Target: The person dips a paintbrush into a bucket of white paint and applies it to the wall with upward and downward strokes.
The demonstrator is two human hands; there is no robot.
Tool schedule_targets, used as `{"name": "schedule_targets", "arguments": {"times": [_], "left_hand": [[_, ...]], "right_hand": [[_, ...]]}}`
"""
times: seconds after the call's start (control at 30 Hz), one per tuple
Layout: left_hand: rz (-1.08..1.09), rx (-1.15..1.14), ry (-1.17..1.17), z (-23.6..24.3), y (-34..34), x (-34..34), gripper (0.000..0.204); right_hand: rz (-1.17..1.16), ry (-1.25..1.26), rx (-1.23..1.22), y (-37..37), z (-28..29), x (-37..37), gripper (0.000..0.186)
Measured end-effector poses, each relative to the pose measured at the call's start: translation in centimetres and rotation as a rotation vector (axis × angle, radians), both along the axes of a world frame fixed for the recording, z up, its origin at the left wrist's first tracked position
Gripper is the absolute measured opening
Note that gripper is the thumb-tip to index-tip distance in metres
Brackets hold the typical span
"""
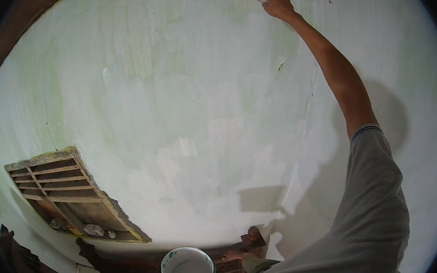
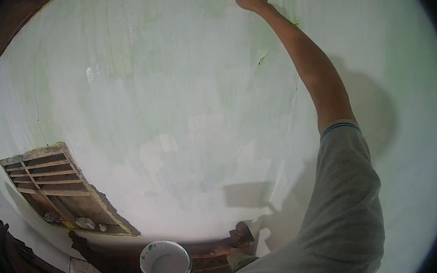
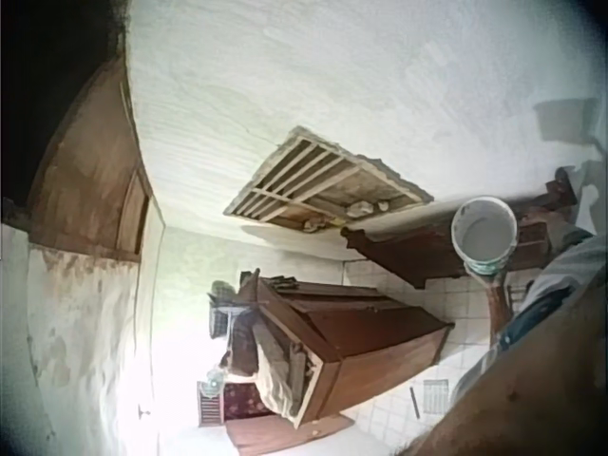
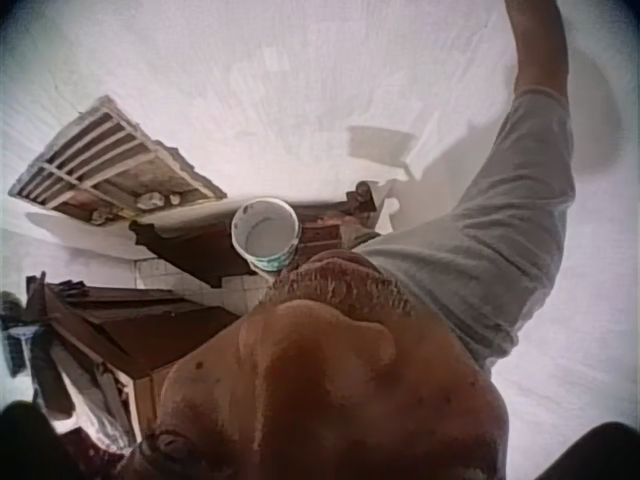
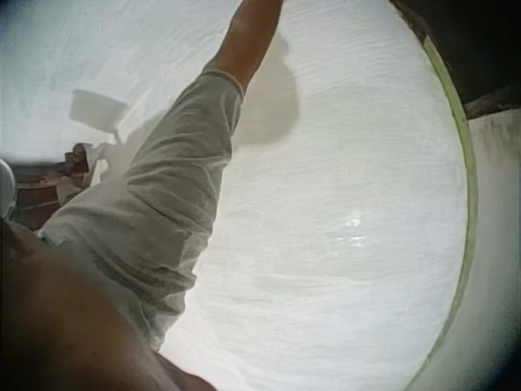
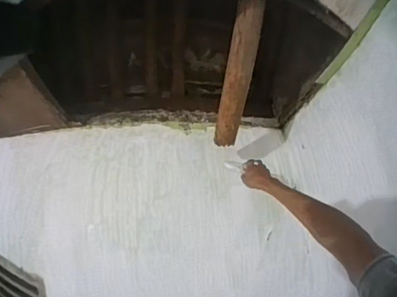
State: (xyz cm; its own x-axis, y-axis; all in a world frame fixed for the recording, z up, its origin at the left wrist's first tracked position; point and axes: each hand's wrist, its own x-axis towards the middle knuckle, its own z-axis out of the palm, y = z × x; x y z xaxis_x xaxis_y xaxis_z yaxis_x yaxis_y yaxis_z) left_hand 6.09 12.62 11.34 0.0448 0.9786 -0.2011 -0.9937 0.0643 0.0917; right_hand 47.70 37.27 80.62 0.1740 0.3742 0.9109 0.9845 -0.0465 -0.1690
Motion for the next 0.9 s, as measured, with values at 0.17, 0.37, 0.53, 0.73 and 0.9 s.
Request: {"name": "schedule_targets", "arguments": {"times": [0.17, 0.37, 0.53, 0.73, 0.9], "left_hand": [[0.002, -0.018, -0.002, -0.3, 0.1, 0.1, 0.078], [-0.005, -0.012, 0.005, 0.0, 0.3, 0.0, 0.078], [-0.017, -0.016, -0.001, -0.1, 0.5, 0.4, 0.078], [0.014, -0.027, -0.002, -0.5, -0.2, -0.1, 0.079], [-0.009, -0.007, 0.0, -0.8, -0.2, 0.3, 0.079]], "right_hand": [[-0.102, -0.159, -0.228, 0.8, -7.0, -0.8, 0.044], [-0.046, -0.242, -0.325, -2.3, -6.5, -0.6, 0.043], [-0.042, -0.119, -0.058, -1.9, 0.9, -2.1, 0.041], [-0.084, -0.249, -0.28, -0.1, -9.6, -6.7, 0.037], [-0.091, -0.269, -0.34, -1.6, -8.5, -4.5, 0.037]]}}
